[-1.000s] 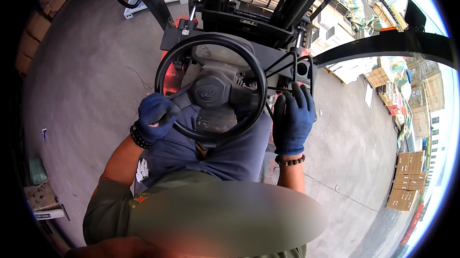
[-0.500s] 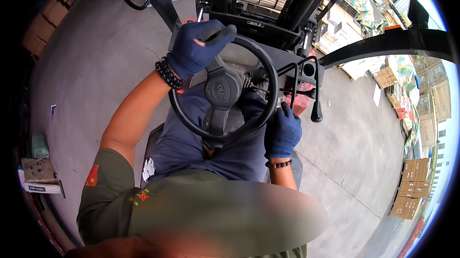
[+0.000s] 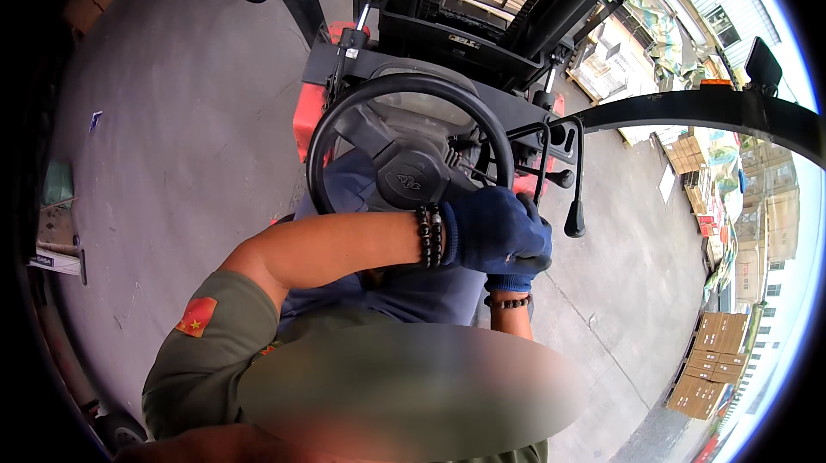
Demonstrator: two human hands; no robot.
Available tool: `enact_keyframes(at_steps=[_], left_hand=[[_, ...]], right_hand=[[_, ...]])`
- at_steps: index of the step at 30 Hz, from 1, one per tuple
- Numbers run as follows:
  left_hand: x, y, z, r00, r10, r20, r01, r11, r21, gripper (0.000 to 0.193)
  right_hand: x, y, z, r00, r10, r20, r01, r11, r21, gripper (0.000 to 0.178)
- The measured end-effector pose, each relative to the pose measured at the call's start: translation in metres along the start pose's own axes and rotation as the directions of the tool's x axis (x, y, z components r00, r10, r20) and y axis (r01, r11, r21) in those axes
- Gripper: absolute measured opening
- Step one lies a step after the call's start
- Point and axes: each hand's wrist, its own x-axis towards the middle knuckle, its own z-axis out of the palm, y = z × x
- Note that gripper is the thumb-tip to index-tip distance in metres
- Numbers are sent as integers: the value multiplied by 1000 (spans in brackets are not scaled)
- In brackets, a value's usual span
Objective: The person operates a forklift in a warehouse, steering and maneuvering the vehicle among stacked pallets and boxes. The operator uses both hands on the steering wheel and controls to navigate the space.
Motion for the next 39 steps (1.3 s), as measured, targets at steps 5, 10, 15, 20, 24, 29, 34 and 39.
enact_keyframes(at_steps=[5, 10, 15, 20, 24, 29, 34, 39], left_hand=[[-91, 40, -7, 980, 1, 198, -3, 1000, 12, 17], [-126, 35, -53, 973, -129, 189, 130, 992, 7, 19], [-127, 25, -73, 986, -134, 94, 133, 991, 19, 31], [-131, 41, -66, 986, -146, 86, 146, 989, 10, 33], [-150, 33, -70, 991, -128, 42, 127, 992, 21, 32], [-143, 9, -91, 988, -155, 10, 154, 986, 61, 30], [-200, 54, -118, 989, -144, -36, 145, 989, 30, 31], [-224, 69, -143, 983, -181, 21, 179, 980, 86, 32]], right_hand=[[5, -34, -23, 997, -66, -31, 64, 996, -60, 17], [30, -46, -15, 992, -110, -66, 107, 993, -52, 13], [44, -54, -3, 993, -99, -66, 94, 993, -65, 12], [28, -49, -11, 995, -87, -52, 83, 994, -67, 11], [18, -59, 6, 993, -91, -81, 86, 994, -63, 11], [54, -76, 16, 997, -67, -42, 64, 996, -68, 14], [-12, -118, 13, 999, 2, -32, -3, 999, -38, 21], [-24, -150, 18, 999, -17, -32, 15, 999, -49, 25]])
